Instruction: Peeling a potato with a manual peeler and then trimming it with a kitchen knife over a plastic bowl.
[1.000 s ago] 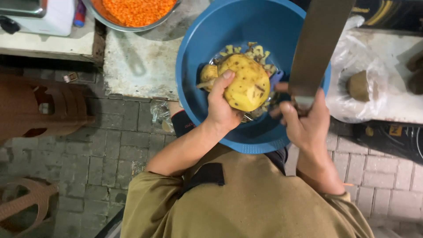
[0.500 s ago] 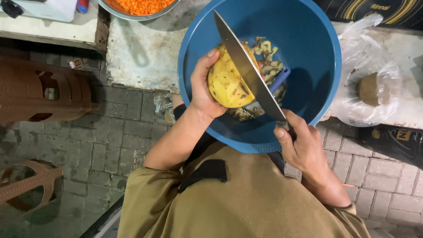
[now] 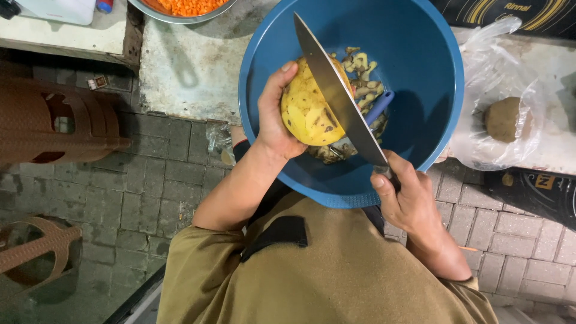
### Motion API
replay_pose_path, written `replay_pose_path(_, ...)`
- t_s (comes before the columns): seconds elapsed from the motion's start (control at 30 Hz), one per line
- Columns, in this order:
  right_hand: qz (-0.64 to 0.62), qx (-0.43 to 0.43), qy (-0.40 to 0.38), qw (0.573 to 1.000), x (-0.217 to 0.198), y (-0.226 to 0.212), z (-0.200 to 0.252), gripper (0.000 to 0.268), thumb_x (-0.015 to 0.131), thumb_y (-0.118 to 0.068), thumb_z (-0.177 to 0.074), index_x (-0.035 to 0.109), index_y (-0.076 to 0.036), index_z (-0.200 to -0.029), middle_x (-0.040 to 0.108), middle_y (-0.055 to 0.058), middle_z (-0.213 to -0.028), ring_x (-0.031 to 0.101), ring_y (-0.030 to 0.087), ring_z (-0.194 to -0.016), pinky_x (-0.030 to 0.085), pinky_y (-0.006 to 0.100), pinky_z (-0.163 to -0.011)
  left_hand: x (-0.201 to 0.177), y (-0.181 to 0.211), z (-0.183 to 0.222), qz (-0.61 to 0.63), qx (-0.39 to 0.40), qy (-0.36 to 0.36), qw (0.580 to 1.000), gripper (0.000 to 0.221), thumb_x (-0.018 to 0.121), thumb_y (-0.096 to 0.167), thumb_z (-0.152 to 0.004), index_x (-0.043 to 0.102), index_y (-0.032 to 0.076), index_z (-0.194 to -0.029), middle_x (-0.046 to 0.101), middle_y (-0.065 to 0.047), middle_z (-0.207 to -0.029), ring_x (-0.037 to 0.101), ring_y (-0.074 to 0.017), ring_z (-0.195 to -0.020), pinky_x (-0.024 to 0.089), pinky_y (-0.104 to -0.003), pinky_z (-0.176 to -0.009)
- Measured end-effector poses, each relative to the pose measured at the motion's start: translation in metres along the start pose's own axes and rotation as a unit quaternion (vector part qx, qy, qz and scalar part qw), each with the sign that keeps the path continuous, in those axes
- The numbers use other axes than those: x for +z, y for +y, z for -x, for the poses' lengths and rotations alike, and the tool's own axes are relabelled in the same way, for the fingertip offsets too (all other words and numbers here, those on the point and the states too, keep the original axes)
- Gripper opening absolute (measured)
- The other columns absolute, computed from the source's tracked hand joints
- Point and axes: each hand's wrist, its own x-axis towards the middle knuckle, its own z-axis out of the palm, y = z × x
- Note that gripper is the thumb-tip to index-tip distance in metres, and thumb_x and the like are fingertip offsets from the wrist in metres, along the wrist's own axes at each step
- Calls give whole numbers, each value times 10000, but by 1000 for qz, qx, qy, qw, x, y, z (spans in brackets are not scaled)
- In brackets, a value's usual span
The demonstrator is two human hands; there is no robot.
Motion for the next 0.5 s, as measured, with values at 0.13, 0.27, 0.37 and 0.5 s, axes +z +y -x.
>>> replay_pose_path(0.13,30,77,-53,995,-3,-5,7,432,500,-302,-977,529,-35,-1314,627,56,-695,535,237,-444,435,354,-431,-2,2,0,-17,17,-31,999,215,645,288,-896,656,79,-948,679,-132,-943,663,-288,-889,534,-430,-829)
replay_pose_path(0.27,57,157,-108,980,-3,-13,4,523,436,-407,-997,479,-58,-1383,579,7,-750,521,185,-567,442,338,-517,-10,4,-3,-29,30,-86,995,199,593,257,-938,677,76,-934,698,-104,-947,668,-262,-888,530,-372,-812)
replay_pose_path(0.37,17,131,-105,986,-2,-16,-1,467,461,-314,-1013,473,-9,-1368,567,9,-690,515,140,-539,454,292,-512,-14,2,-3,-56,29,-80,995,236,568,262,-946,672,51,-961,702,-121,-947,675,-266,-882,534,-370,-808)
replay_pose_path(0.5,-8,162,-106,981,-1,-22,-8,499,477,-319,-1005,461,-34,-1415,553,2,-700,489,119,-554,450,268,-538,-12,4,-3,-47,29,-88,995,231,564,255,-951,673,51,-934,704,-125,-942,678,-267,-883,541,-373,-813)
